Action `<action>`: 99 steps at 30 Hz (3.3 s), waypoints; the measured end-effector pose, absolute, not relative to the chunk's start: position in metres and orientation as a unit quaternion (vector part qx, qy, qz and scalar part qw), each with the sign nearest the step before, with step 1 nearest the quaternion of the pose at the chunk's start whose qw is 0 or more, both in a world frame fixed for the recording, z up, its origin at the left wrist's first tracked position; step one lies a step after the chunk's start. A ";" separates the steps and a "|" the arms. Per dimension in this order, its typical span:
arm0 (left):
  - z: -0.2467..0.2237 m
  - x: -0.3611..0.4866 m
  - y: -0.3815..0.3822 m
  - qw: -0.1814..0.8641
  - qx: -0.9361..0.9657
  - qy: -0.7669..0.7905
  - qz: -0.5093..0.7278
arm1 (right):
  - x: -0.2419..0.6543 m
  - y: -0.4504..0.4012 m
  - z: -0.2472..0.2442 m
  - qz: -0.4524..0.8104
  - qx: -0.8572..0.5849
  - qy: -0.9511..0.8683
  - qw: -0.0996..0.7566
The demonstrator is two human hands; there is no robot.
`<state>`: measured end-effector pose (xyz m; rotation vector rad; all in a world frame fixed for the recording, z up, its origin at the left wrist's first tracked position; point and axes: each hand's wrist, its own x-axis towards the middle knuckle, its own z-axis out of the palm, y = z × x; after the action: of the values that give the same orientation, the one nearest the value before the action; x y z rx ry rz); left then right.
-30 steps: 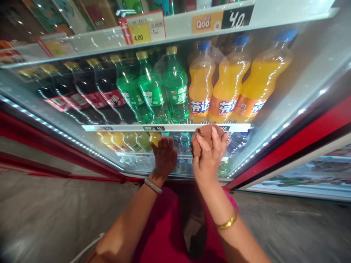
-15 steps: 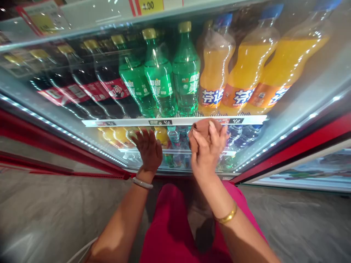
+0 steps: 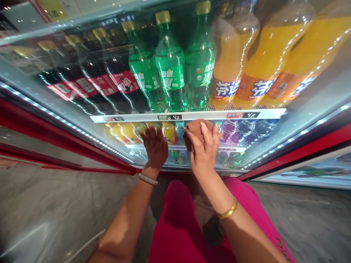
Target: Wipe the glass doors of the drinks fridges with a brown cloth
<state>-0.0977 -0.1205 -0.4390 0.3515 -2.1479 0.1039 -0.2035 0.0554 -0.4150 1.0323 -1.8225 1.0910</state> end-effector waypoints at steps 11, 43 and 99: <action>-0.475 -0.103 -0.088 0.467 0.162 -0.869 0.015 | -0.211 0.085 -0.461 0.369 0.474 -0.711 0.365; -0.455 -0.229 0.068 0.481 0.048 -0.874 -0.044 | -0.315 0.208 -0.400 0.399 0.310 -0.768 0.394; -0.325 -0.349 0.236 0.365 0.010 -0.931 -0.009 | -0.418 0.340 -0.333 0.357 0.402 -0.700 0.470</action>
<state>-0.3491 0.2359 -0.3255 0.0264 -2.3941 -0.0222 -0.4180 0.3400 -0.3330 0.9857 -1.7149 0.8758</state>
